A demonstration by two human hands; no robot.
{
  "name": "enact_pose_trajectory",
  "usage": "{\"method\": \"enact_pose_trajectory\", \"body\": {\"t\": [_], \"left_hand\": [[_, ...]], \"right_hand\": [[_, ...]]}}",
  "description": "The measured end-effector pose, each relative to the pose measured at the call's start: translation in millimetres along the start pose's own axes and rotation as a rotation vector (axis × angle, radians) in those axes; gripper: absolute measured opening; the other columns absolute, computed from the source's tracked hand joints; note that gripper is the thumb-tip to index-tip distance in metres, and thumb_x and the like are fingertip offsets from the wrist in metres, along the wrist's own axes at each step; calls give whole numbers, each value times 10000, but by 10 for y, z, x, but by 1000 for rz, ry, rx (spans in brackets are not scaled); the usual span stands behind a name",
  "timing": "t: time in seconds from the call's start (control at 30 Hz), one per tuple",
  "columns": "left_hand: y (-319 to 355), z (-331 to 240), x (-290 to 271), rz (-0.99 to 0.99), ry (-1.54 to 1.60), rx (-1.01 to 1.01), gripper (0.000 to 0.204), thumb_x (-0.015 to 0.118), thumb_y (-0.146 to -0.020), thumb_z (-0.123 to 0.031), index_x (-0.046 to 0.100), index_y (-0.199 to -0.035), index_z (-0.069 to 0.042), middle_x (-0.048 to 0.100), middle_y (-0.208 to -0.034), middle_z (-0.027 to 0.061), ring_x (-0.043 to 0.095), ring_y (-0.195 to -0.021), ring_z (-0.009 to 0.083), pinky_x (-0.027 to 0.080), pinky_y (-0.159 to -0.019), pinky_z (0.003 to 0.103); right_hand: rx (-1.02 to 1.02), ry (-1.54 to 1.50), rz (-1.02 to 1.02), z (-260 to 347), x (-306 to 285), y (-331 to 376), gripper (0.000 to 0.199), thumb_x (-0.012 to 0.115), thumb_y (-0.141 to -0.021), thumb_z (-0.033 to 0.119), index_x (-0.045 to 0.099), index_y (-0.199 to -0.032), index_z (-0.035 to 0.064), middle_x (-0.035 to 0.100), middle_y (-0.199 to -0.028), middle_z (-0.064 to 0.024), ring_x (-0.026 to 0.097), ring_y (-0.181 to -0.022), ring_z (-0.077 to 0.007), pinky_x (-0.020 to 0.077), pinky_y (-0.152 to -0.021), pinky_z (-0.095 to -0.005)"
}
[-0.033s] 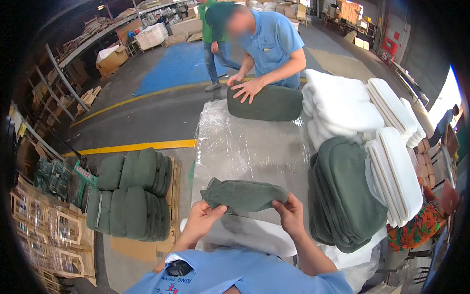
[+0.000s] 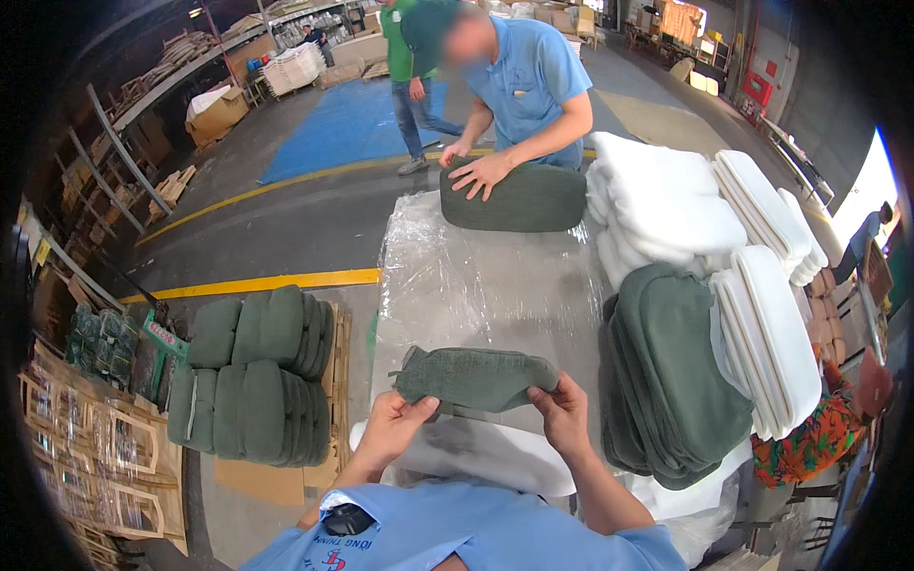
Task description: The person inserts white foam pads into green fabric covers at a workbench, folds and smooths the edges, and stacks the finished cushions. A coworker performs the same task across the table.
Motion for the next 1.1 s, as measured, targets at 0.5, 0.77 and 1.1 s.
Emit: {"method": "enact_pose_trajectory", "body": {"t": [0.5,0.77,1.1], "left_hand": [[-57,330,129,517,635,-301,782,819,-900,-247,464,-1560,-22,591,-1445,72,564,-1272,183,418,-1086,321],[-232,42,644,684,1058,-339,846,816,-869,-228,419,-1574,19,582,-1479,145,587,-1323,253,452,-1144,389],[-393,-495,961,447,674,-392,317,702,-1007,-206,690,-1272,-32,739,-1139,26,689,-1042,117,531,-969,279]], "right_hand": [[-72,-60,-163,-51,-103,-225,211,667,-1030,47,653,-1236,8,723,-1119,-29,648,-1032,-120,507,-960,-308],[-33,-179,-197,-284,-175,-161,236,608,-1056,44,644,-1286,11,702,-1227,-45,655,-1097,-144,504,-1001,-327],[-115,-37,-213,85,-231,-62,218,586,-1067,33,634,-1279,21,716,-1182,-37,668,-1099,-132,524,-984,-304]]}}
Point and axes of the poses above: each hand's wrist, its own y-axis away from the middle knuckle, its own x-axis out of the palm, z = x × y, the point moved 5 cm from there along -y, towards the middle knuckle
